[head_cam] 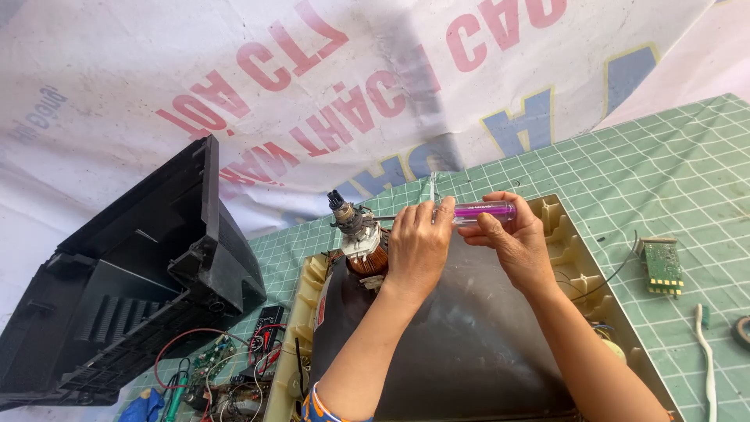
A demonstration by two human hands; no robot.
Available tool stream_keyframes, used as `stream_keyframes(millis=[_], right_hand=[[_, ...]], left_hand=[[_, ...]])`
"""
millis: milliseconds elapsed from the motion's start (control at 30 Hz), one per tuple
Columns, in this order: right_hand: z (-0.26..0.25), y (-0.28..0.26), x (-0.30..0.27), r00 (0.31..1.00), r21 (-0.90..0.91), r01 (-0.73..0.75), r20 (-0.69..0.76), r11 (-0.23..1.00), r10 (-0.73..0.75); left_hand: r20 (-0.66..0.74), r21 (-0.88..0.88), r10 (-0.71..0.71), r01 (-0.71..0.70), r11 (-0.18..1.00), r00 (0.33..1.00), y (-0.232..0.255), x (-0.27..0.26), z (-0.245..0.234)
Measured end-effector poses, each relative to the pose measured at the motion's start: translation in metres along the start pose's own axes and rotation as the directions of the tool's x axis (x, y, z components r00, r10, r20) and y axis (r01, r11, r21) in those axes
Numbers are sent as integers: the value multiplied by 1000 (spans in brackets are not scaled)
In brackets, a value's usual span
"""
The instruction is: The person uses a screwdriver to adjust components on the top of a CRT television's neck tube. They then move to the side of the chassis to unscrew and remove a small speaker, followed by manipulating wires and components on the main circuit board.
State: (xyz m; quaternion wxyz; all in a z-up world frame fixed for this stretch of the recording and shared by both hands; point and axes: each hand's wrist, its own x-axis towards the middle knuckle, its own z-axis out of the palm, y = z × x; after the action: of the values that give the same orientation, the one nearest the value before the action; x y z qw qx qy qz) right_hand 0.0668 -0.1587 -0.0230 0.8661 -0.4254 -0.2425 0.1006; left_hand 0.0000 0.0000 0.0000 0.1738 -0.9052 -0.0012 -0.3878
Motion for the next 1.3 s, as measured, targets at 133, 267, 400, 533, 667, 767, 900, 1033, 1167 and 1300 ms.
stream_keyframes(millis=[133,267,400,533,667,767,900,1033,1167,1300], right_hand=[[3,-11,5,1000,-98,23,-7,995,-24],[8,-32,13,910,-807,376,227,455,-348],[-6,-22,46,571,-746,411,659,-525,-490],[-9,-3,68,490,-625,377,761,-684,-426],[1,-25,74,715,-662,408,660,-629,-230],[30,-60,65,887,-754,434,453,-494,87],[51,-79,68,868,-865,398,249,-304,429],[69,-100,69,835,-875,388,199,-291,514],[52,-96,76,859,-788,485,347,-379,376],[4,-55,85,574,-443,566,817,-695,-53]], left_hand=[[-17,17,28,-28,999,999,-5,4,10],[-13,16,27,-27,1000,1000,-7,11,24],[-30,-2,5,-5,1000,1000,-6,21,32],[-47,-43,9,-11,999,999,0,25,20],[-90,-27,21,-24,999,996,-1,29,17],[-138,-41,29,-35,999,990,5,34,14],[-285,34,39,-31,999,958,19,33,22],[-334,74,25,0,997,942,14,39,16],[-309,46,29,-15,999,951,8,46,8],[-301,82,-7,34,996,954,7,51,1]])
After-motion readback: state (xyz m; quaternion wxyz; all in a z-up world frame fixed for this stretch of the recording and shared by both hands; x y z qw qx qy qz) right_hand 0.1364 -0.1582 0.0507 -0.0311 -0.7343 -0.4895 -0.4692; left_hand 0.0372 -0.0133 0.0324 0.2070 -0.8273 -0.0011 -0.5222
